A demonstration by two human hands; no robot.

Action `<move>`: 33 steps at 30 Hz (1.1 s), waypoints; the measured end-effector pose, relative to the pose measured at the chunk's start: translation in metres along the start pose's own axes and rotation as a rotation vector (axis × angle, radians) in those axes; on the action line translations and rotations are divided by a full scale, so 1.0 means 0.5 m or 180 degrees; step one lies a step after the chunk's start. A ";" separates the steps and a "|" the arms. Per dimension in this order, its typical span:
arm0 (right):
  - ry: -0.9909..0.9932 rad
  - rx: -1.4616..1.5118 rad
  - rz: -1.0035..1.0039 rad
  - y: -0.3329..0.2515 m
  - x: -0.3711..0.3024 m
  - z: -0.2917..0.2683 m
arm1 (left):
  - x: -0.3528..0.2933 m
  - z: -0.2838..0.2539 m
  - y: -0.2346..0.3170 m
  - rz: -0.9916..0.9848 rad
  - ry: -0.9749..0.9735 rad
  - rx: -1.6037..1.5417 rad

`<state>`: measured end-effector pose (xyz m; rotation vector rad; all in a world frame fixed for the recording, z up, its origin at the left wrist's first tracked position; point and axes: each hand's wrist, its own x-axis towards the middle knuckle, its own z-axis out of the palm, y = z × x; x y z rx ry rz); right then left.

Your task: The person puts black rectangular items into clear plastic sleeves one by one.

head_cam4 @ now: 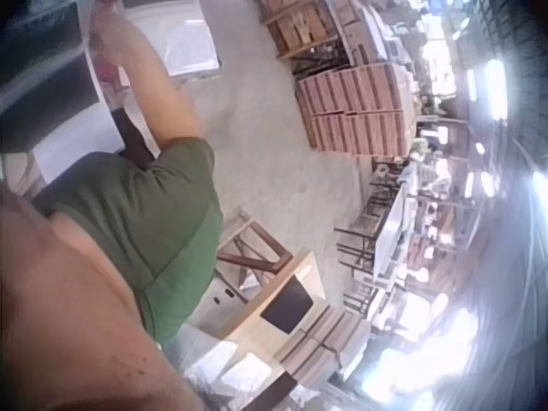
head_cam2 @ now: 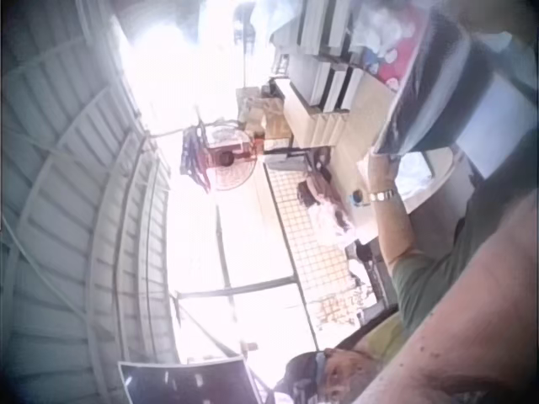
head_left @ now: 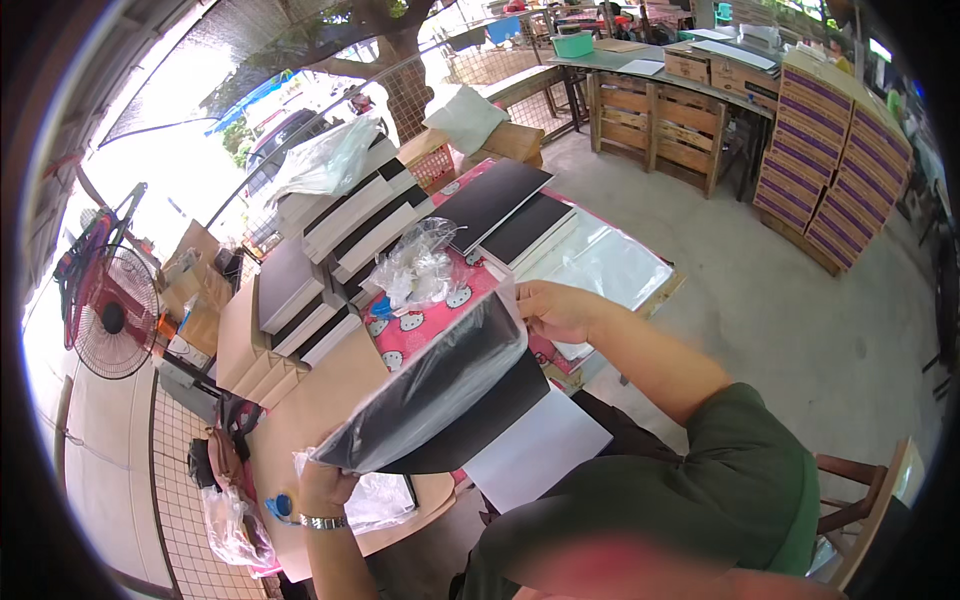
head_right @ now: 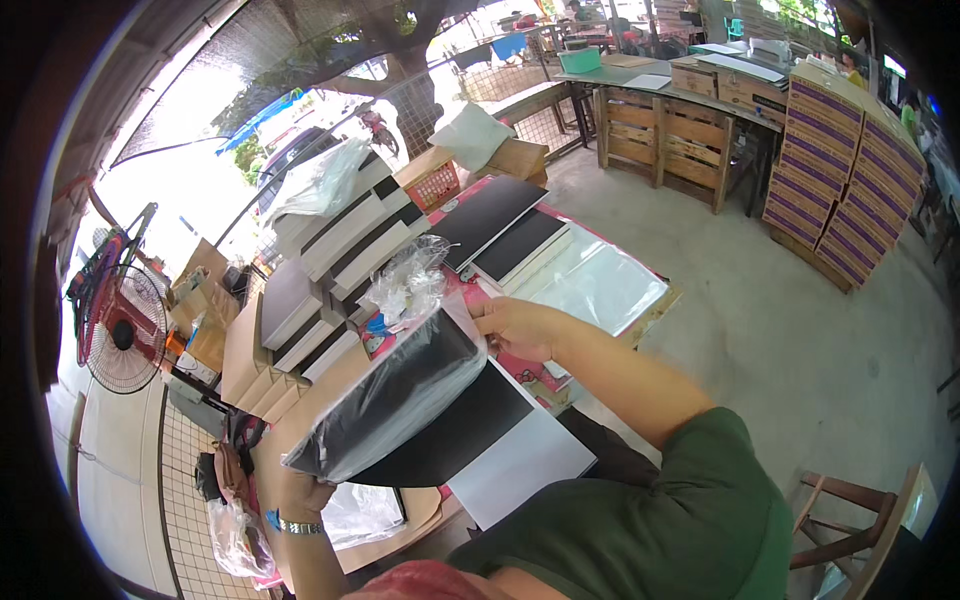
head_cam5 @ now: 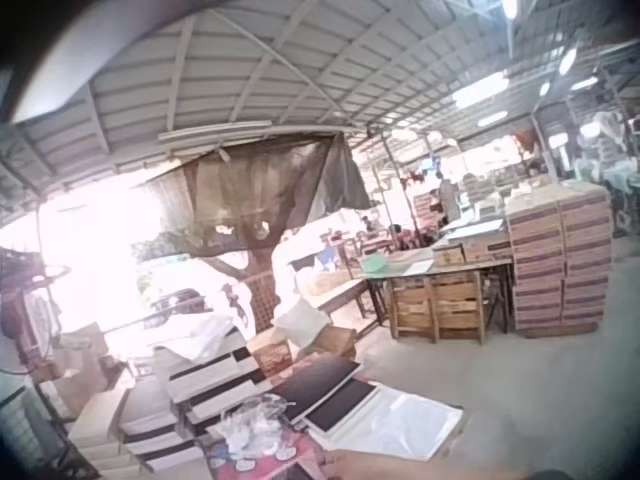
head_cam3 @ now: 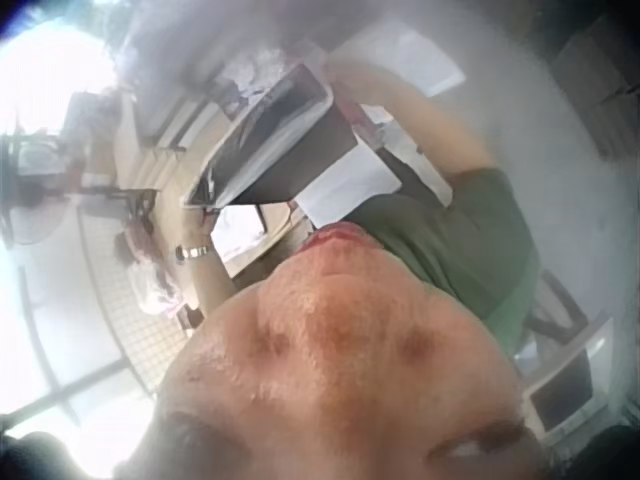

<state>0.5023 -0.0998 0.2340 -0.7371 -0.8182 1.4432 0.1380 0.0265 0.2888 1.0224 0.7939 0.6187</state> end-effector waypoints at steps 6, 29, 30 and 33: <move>-0.0073 -0.0087 -0.0380 -0.007 0.027 0.021 | 0.027 -0.046 -0.013 0.0084 0.0099 -0.0029; 0.0925 0.0637 0.0643 0.313 -0.035 -0.183 | 0.102 -0.194 -0.463 -0.1281 0.0160 -0.1750; 0.1003 0.0500 0.0669 0.322 -0.044 -0.190 | 0.096 -0.183 -0.473 -0.1233 0.0392 -0.1616; 0.1221 0.0374 0.0613 0.352 -0.063 -0.203 | 0.078 -0.158 -0.506 -0.1130 0.0622 -0.1426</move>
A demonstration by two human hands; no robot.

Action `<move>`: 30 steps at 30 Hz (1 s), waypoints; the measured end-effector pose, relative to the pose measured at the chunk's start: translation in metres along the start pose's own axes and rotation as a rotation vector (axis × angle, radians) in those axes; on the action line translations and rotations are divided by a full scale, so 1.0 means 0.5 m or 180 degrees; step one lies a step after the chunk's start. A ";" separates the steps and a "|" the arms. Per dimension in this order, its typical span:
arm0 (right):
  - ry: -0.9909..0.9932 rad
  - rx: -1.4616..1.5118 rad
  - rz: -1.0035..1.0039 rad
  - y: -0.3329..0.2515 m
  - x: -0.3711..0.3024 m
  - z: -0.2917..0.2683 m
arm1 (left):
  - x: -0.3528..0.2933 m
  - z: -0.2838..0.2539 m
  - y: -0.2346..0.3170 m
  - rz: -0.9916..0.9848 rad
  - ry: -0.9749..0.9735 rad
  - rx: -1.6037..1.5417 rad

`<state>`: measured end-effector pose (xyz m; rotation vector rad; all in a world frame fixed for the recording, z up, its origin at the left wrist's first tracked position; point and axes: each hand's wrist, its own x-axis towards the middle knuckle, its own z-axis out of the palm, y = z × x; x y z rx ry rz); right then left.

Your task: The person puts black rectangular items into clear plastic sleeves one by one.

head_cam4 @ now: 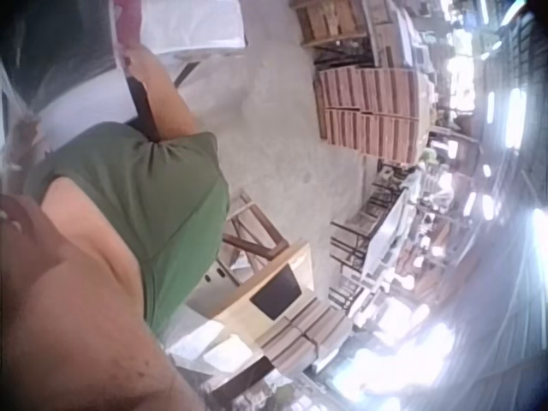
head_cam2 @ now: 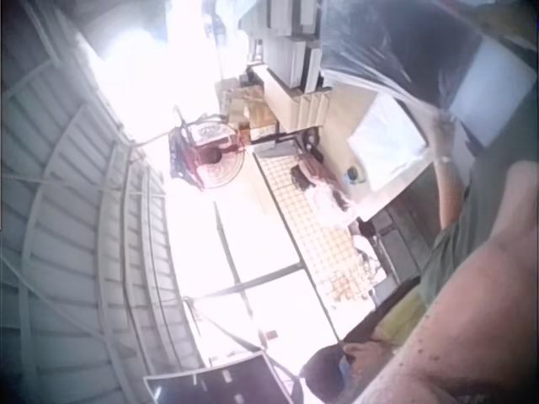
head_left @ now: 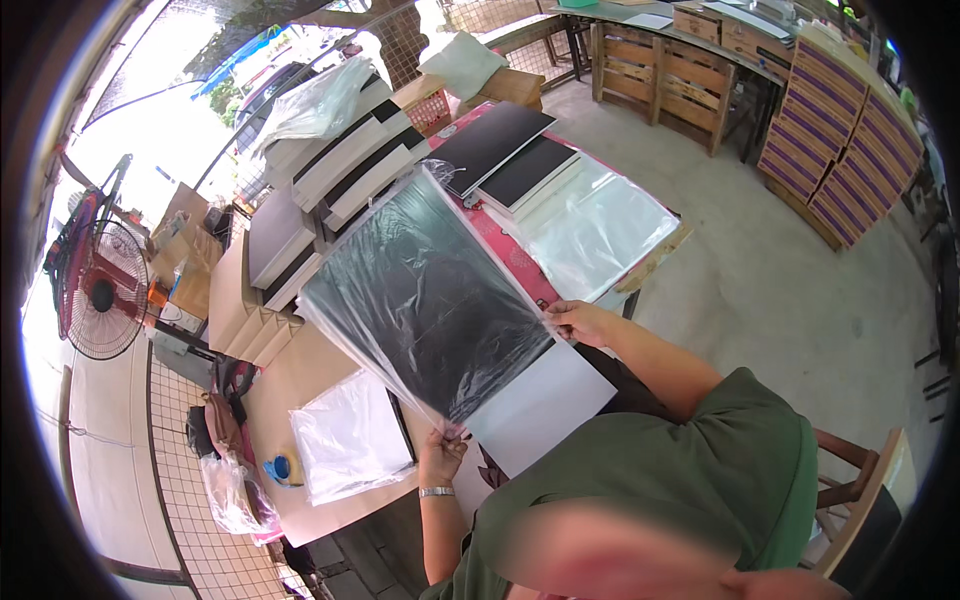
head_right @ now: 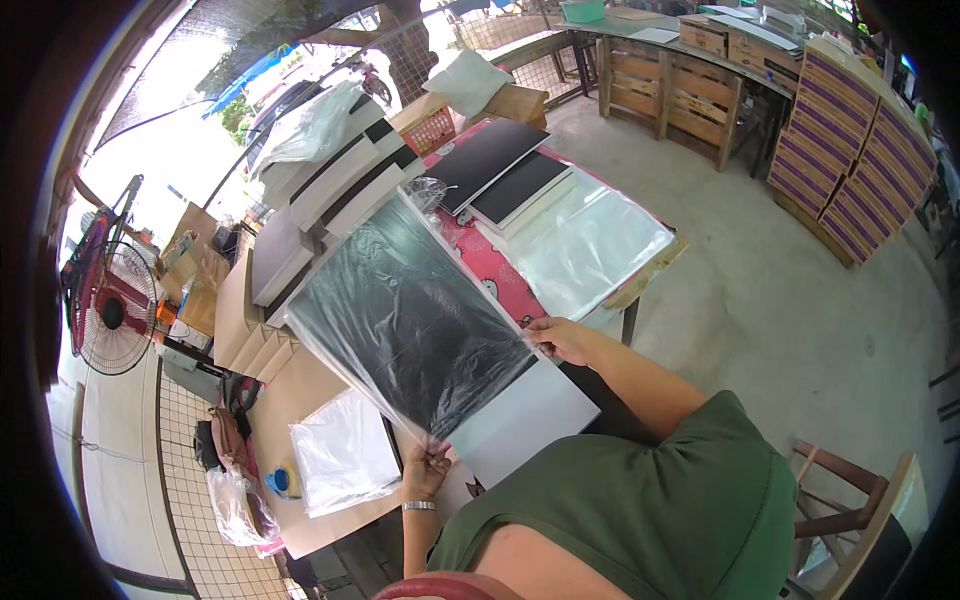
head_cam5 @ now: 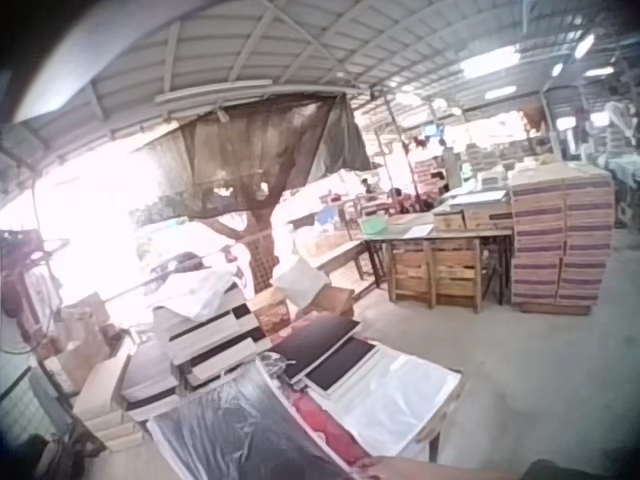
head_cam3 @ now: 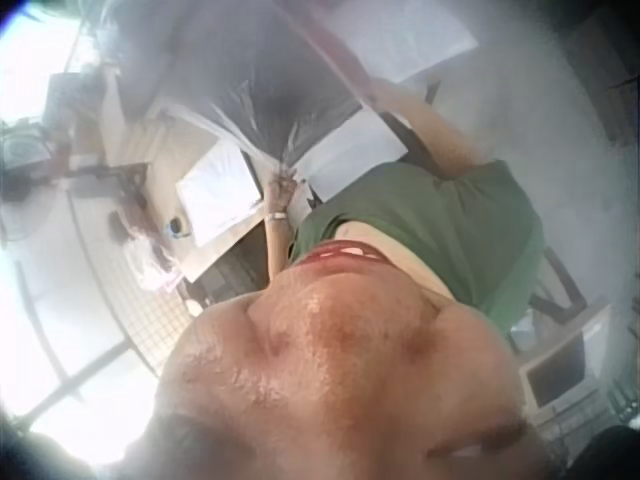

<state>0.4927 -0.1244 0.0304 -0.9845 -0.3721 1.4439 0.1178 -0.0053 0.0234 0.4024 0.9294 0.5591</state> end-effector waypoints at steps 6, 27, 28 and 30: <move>0.0447 -0.0781 -0.0005 0.041 -0.024 -0.012 | -0.009 -0.018 -0.042 0.0138 0.0069 -0.0076; 0.0540 -0.3172 0.1059 0.073 -0.322 0.041 | -0.241 -0.058 -0.178 -0.0102 0.0595 0.3067; 0.0570 -0.3300 0.1067 0.071 -0.314 0.046 | -0.231 -0.053 -0.163 0.0359 0.0932 0.2628; 0.0428 -0.3619 0.1083 0.067 -0.305 0.064 | -0.171 -0.075 -0.125 0.1479 0.1292 0.2102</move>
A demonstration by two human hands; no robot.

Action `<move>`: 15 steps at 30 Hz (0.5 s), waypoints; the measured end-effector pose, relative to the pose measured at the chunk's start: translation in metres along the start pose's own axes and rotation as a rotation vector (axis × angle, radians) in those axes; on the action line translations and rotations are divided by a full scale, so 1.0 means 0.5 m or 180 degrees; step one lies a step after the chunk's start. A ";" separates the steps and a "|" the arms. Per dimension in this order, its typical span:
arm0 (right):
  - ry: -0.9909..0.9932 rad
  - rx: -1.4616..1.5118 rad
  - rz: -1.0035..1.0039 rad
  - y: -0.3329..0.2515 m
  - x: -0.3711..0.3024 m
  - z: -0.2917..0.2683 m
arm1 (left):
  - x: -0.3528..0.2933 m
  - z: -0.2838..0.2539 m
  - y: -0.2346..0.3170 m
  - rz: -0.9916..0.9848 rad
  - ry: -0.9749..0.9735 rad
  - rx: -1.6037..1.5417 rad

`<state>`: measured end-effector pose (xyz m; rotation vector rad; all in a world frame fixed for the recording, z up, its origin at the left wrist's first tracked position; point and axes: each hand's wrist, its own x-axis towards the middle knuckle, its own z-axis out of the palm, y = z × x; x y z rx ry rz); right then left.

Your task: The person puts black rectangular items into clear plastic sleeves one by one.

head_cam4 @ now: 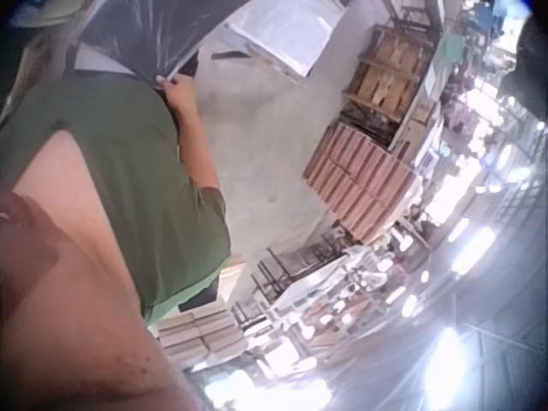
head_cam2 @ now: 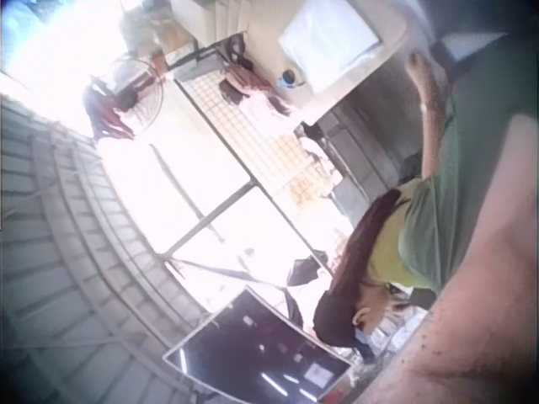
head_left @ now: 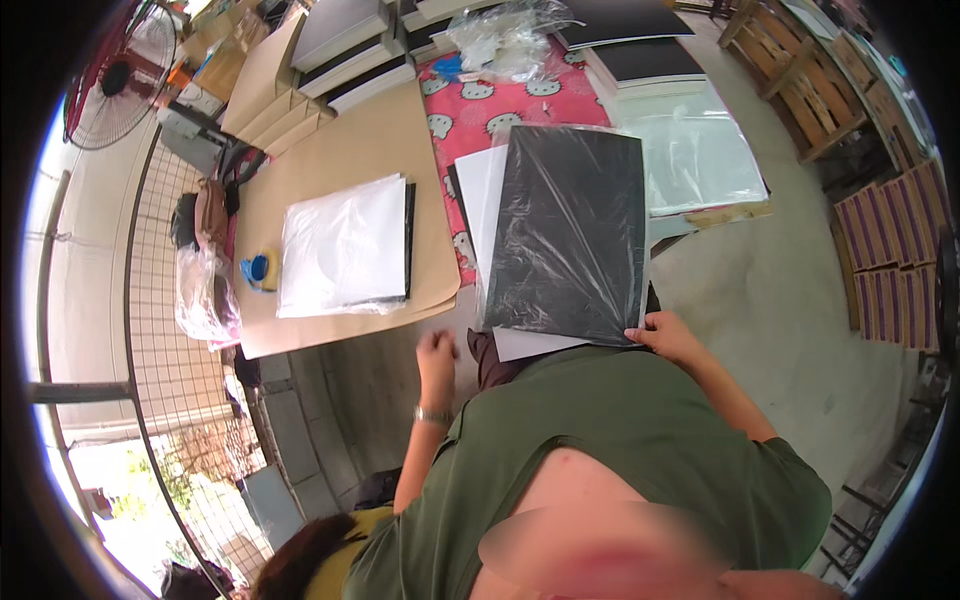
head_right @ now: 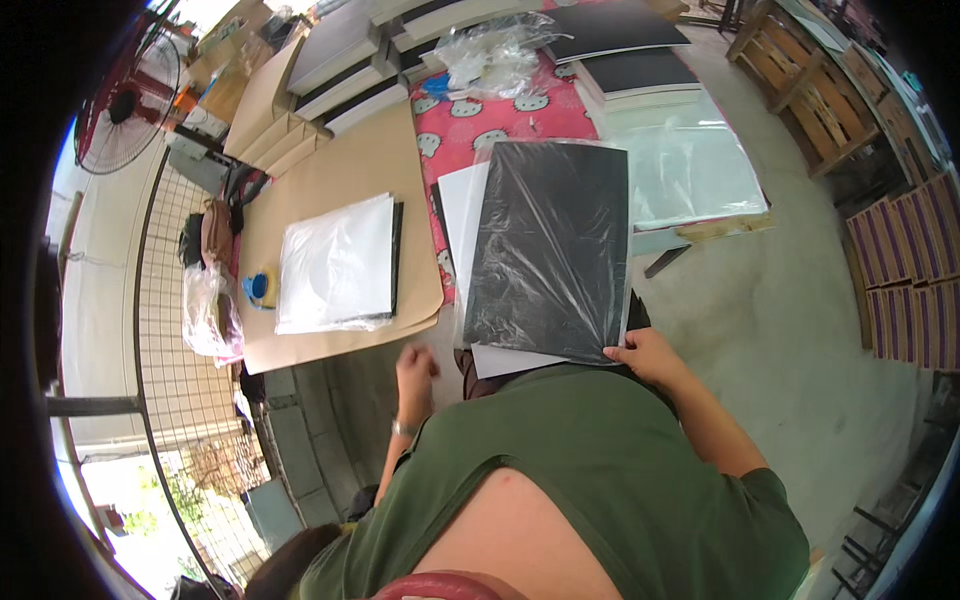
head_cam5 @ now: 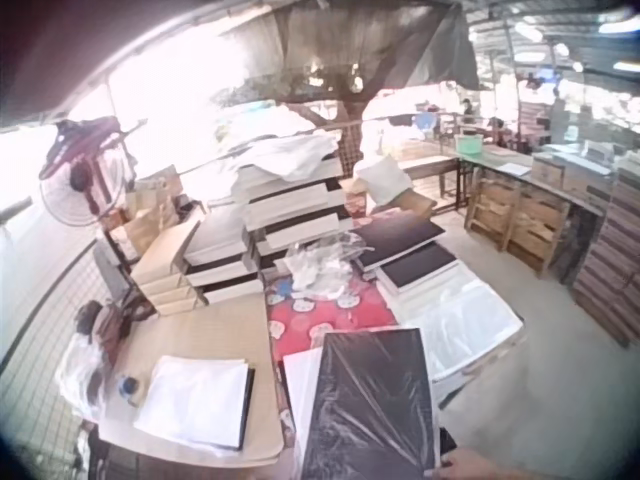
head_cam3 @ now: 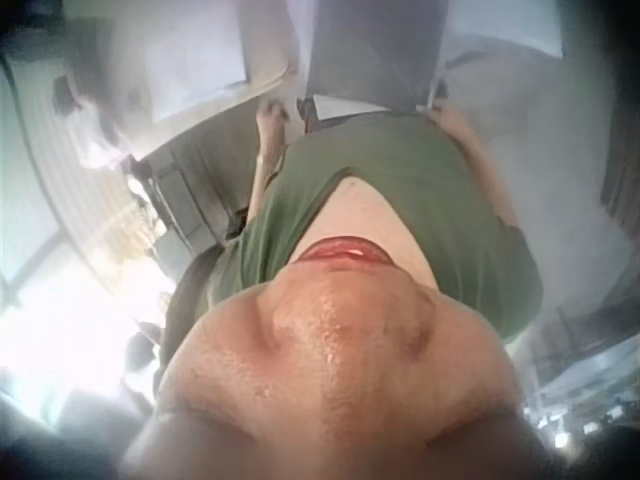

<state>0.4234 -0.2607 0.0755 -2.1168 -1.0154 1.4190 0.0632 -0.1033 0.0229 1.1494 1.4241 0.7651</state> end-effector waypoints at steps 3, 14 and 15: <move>-0.0368 -0.0268 -0.0391 -0.027 0.003 0.010 | 0.067 0.048 0.110 0.0046 -0.0110 -0.0411; -0.0631 -0.0192 -0.1138 -0.161 0.079 0.078 | 0.018 -0.065 0.198 0.0190 -0.0255 -0.1186; -0.0777 -0.0137 -0.1509 -0.167 0.093 0.079 | 0.021 -0.090 0.195 0.0393 -0.0029 -0.1414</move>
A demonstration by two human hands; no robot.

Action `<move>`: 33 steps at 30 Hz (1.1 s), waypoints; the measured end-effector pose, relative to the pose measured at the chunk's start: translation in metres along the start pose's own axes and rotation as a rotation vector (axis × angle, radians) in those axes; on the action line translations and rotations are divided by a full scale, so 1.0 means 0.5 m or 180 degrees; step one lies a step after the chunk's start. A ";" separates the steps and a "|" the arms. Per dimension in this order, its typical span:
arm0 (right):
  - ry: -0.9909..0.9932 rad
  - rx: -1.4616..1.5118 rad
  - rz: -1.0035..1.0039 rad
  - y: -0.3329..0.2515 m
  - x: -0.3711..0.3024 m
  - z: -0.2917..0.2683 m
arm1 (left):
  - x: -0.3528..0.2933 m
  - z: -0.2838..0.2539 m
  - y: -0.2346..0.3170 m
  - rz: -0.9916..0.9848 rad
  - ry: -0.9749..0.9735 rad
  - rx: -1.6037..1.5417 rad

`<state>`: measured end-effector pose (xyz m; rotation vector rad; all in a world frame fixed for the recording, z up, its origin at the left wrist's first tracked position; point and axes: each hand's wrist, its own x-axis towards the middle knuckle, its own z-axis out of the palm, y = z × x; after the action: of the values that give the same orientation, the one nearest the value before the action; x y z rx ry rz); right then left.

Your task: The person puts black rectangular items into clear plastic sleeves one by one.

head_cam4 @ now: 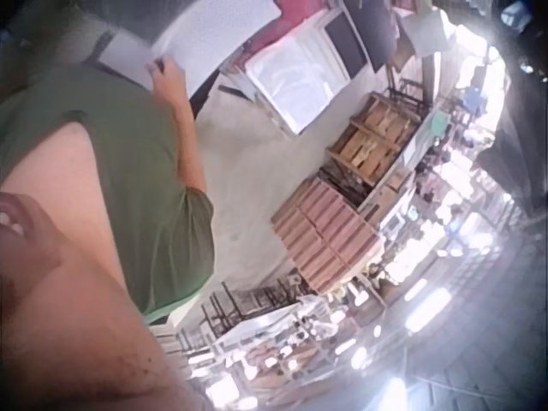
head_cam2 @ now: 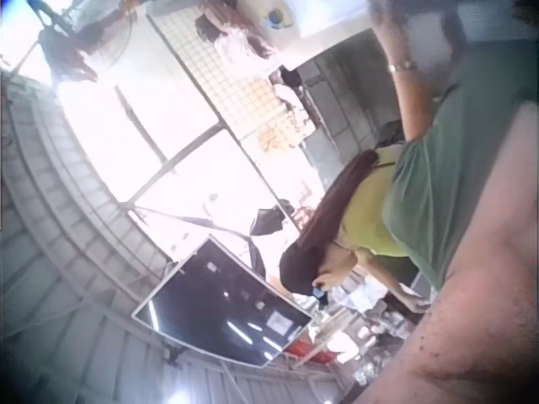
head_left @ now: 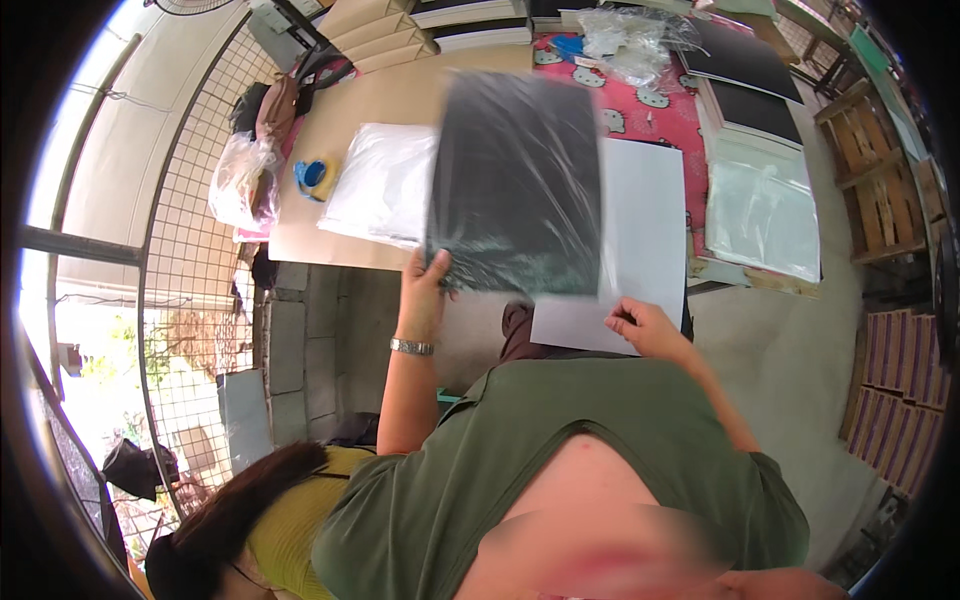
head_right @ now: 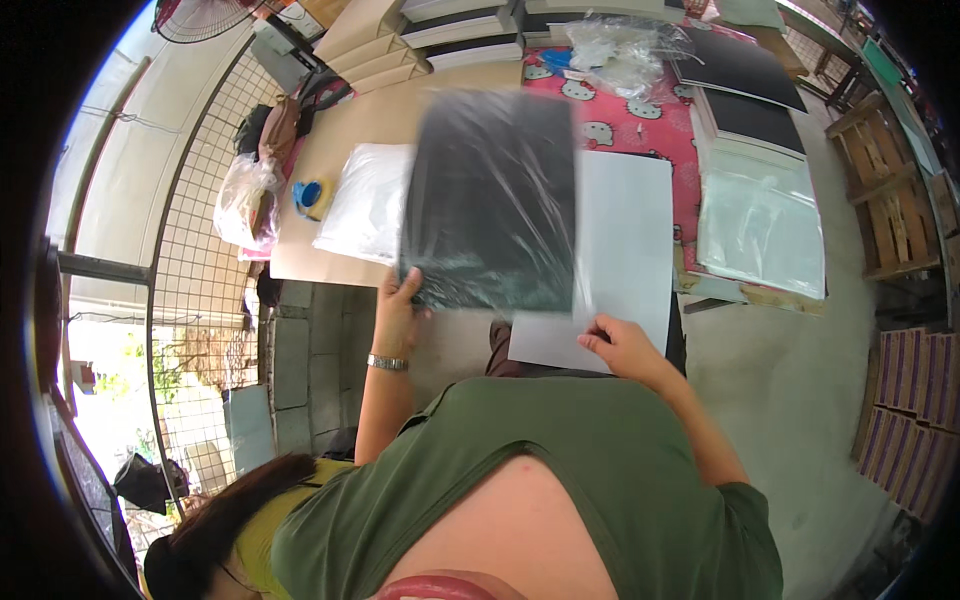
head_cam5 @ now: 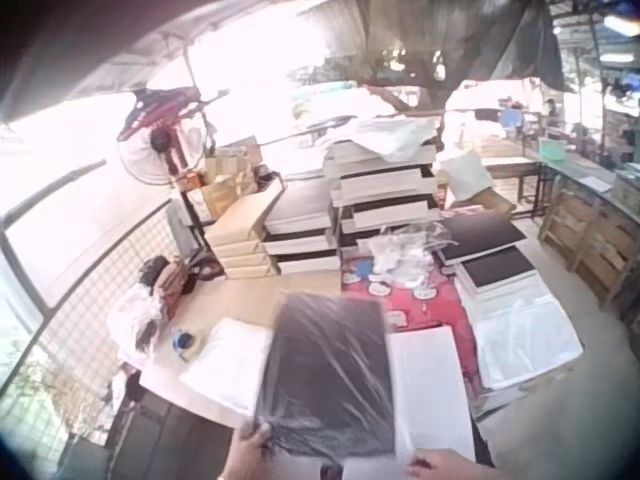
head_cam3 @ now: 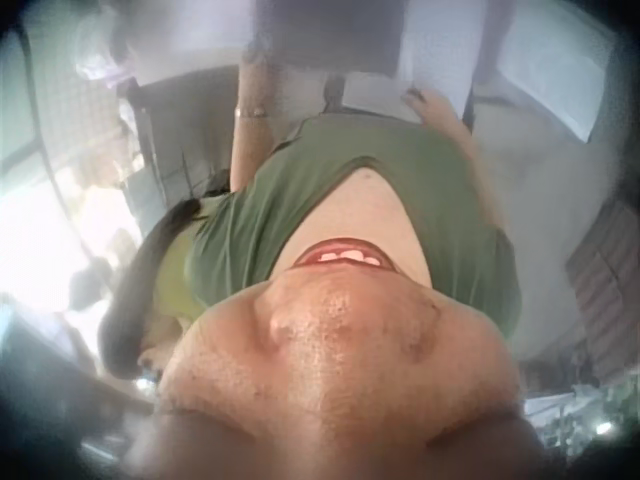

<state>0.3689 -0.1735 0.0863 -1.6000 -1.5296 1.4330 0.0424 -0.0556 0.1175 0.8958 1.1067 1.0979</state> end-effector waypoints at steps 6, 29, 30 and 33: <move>0.0621 -0.0072 -0.0283 -0.022 0.049 -0.084 | 0.116 -0.101 -0.013 0.0436 0.1016 -0.1221; 0.2928 -0.1730 -0.0142 0.296 0.128 -0.348 | 0.096 0.003 -0.100 -0.0924 0.1468 0.1013; 0.2985 -0.1568 -0.0211 0.282 0.124 -0.345 | 0.096 0.006 -0.108 -0.0742 0.1607 0.1576; 0.3152 -0.1258 -0.0339 0.249 0.107 -0.340 | 0.113 0.008 -0.136 0.0019 0.1684 0.3292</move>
<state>0.5612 -0.1038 0.0128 -1.9568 -1.2525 0.1440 0.0654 -0.0172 0.0413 1.4249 2.2007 0.7331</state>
